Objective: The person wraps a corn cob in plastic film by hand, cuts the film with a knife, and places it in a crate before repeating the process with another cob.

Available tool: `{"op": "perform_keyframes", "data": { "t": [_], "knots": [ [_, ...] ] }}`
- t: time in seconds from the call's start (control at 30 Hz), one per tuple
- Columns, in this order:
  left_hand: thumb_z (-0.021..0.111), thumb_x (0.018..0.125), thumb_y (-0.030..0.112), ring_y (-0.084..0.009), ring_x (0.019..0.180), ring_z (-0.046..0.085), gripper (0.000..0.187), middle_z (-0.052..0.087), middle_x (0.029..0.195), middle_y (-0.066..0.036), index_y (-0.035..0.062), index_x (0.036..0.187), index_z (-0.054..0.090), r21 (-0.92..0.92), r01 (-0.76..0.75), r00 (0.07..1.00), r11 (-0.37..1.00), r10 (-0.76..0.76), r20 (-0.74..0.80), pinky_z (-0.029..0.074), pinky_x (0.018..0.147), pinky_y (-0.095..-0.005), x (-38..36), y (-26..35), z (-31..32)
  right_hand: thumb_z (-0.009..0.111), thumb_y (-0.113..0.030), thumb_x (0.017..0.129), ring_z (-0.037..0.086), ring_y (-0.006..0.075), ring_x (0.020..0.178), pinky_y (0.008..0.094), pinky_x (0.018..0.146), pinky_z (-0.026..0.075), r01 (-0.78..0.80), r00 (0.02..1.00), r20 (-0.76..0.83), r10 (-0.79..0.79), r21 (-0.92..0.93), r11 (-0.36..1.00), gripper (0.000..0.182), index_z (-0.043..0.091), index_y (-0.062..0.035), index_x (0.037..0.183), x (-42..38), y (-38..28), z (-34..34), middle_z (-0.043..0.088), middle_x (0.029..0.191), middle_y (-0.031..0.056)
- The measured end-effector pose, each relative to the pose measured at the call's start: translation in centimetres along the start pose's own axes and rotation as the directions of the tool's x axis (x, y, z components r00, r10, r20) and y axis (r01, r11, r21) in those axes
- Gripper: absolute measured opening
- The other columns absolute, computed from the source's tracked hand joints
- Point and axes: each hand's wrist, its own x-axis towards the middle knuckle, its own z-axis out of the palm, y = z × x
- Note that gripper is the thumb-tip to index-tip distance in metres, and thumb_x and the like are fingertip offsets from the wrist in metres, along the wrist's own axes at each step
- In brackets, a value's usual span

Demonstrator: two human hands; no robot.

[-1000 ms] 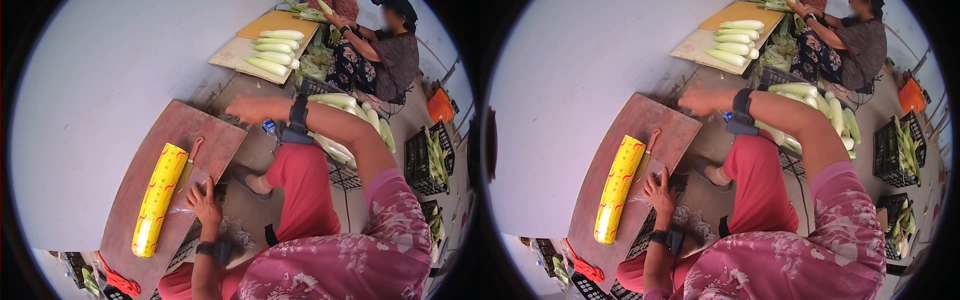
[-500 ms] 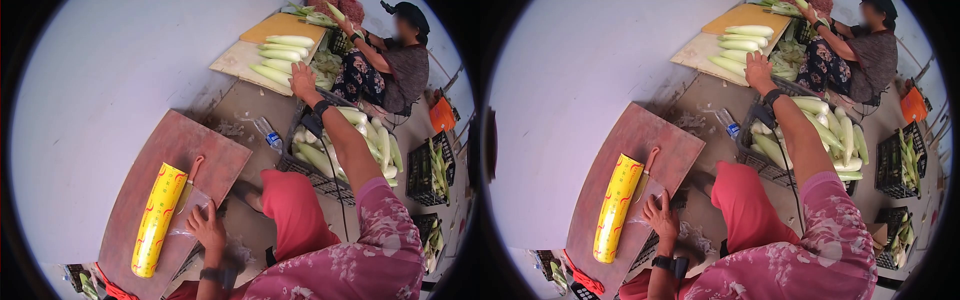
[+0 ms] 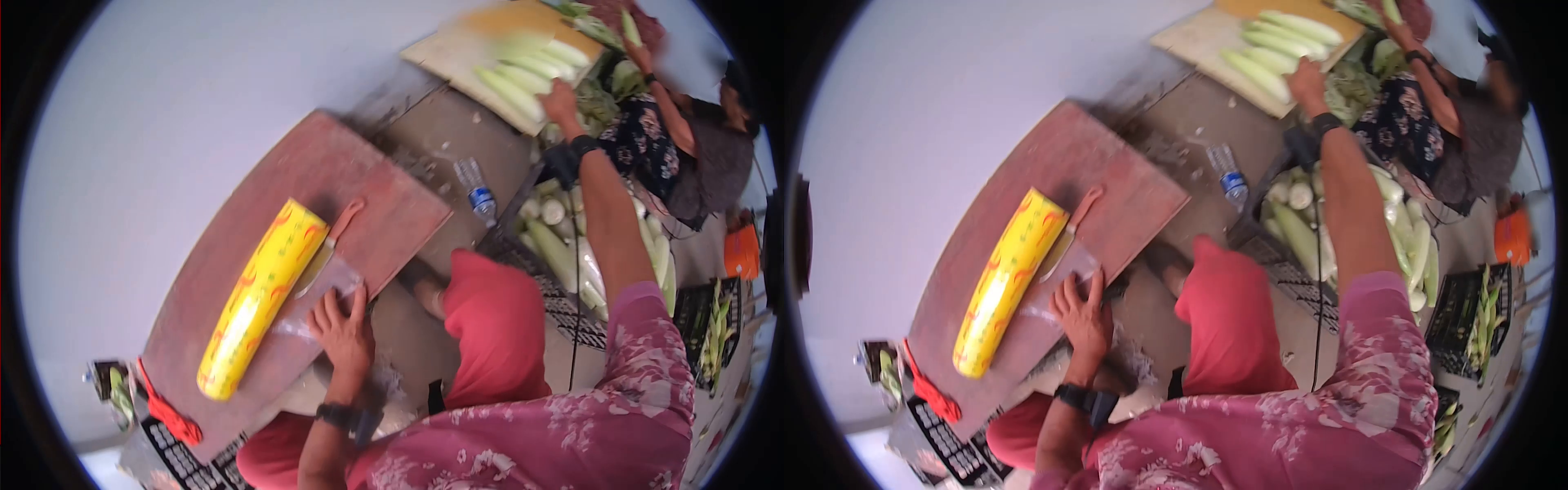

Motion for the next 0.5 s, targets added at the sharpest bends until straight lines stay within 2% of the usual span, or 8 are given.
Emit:
{"op": "perform_keyframes", "data": {
  "t": [0.07,0.1,0.13,0.2,0.3,0.4,0.47,0.5],
  "knots": [
    [0.063,0.077,0.015,-0.0368,0.124,0.039,0.062,0.043,0.132,-0.020,0.0277,0.136,0.050,-0.020,0.013,1.000,1.000,-0.013,0.010,0.023,0.106,-0.0560,0.1,-0.3,-0.1,0.072,-0.037,0.078,0.058,0.0389,0.106,0.0494,0.087,0.049,0.162,0.975,-0.138,-0.172,-0.081,0.983,0.051,0.055,-0.0007,0.111,0.5,1.6,1.3,0.061,0.107,0.0226],
    [0.063,0.078,0.015,-0.0364,0.125,0.039,0.061,0.043,0.132,-0.020,0.0279,0.136,0.050,-0.023,0.004,1.000,1.000,-0.004,0.006,0.023,0.106,-0.0558,0.1,-0.4,0.0,0.071,-0.037,0.078,0.060,0.0407,0.102,0.0494,0.086,0.049,0.120,0.986,-0.105,-0.130,-0.097,0.988,0.050,0.057,0.0008,0.107,0.0,1.0,0.0,0.064,0.104,0.0224],
    [0.066,0.075,0.013,-0.0365,0.125,0.038,0.064,0.043,0.133,-0.019,0.0276,0.136,0.050,-0.011,0.011,1.000,1.000,-0.011,-0.001,0.024,0.106,-0.0544,0.0,-0.5,0.3,0.072,-0.037,0.078,0.062,0.0417,0.096,0.0497,0.085,0.049,0.157,0.977,-0.133,-0.168,-0.087,0.984,0.050,0.058,0.0022,0.105,0.8,2.2,0.2,0.065,0.102,0.0239],
    [0.068,0.072,0.012,-0.0364,0.125,0.038,0.068,0.043,0.133,-0.017,0.0277,0.136,0.050,0.007,0.018,1.000,1.000,-0.018,-0.019,0.024,0.107,-0.0531,-0.2,-0.7,0.8,0.072,-0.041,0.078,0.064,0.0406,0.093,0.0487,0.084,0.049,0.149,0.956,-0.257,-0.141,0.015,0.989,0.055,0.060,0.0026,0.110,0.7,2.3,-0.9,0.067,0.100,0.0244],
    [0.066,0.073,0.010,-0.0363,0.124,0.039,0.069,0.043,0.132,-0.017,0.0291,0.136,0.048,0.006,0.011,0.999,1.000,-0.011,-0.046,0.025,0.106,-0.0534,-0.3,-0.8,1.1,0.073,-0.037,0.081,0.066,0.0287,0.088,0.0401,0.080,0.050,0.175,0.970,-0.219,-0.106,0.325,0.929,0.056,0.058,0.0020,0.118,-2.0,-0.7,-4.3,0.068,0.100,0.0174],
    [0.065,0.074,0.009,-0.0362,0.124,0.039,0.069,0.043,0.133,-0.017,0.0290,0.137,0.048,0.009,0.014,0.999,1.000,-0.013,-0.049,0.025,0.106,-0.0538,-0.4,-0.8,1.1,0.071,-0.029,0.085,0.061,0.0158,0.084,0.0304,0.076,0.049,0.209,0.944,0.025,-0.329,0.727,0.654,0.050,0.056,-0.0001,0.123,-6.7,-6.5,-7.2,0.067,0.096,0.0080],
    [0.063,0.075,0.008,-0.0360,0.125,0.039,0.068,0.043,0.133,-0.018,0.0296,0.138,0.047,0.000,0.013,0.999,1.000,-0.013,-0.032,0.025,0.107,-0.0542,-0.5,-0.8,0.9,0.068,-0.020,0.087,0.055,0.0096,0.083,0.0253,0.074,0.047,0.243,0.828,0.113,-0.549,0.811,0.533,0.044,0.054,-0.0015,0.125,-12.1,-12.5,-10.2,0.062,0.097,0.0034],
    [0.062,0.076,0.008,-0.0359,0.125,0.039,0.067,0.043,0.134,-0.018,0.0299,0.138,0.047,-0.004,0.013,0.999,1.000,-0.013,-0.033,0.025,0.107,-0.0542,-0.6,-0.8,0.9,0.068,-0.020,0.086,0.055,0.0096,0.084,0.0256,0.074,0.047,0.300,0.734,0.125,-0.668,0.822,0.484,0.045,0.053,-0.0020,0.125,-14.3,-15.3,-11.1,0.062,0.098,0.0032]
  ]
}}
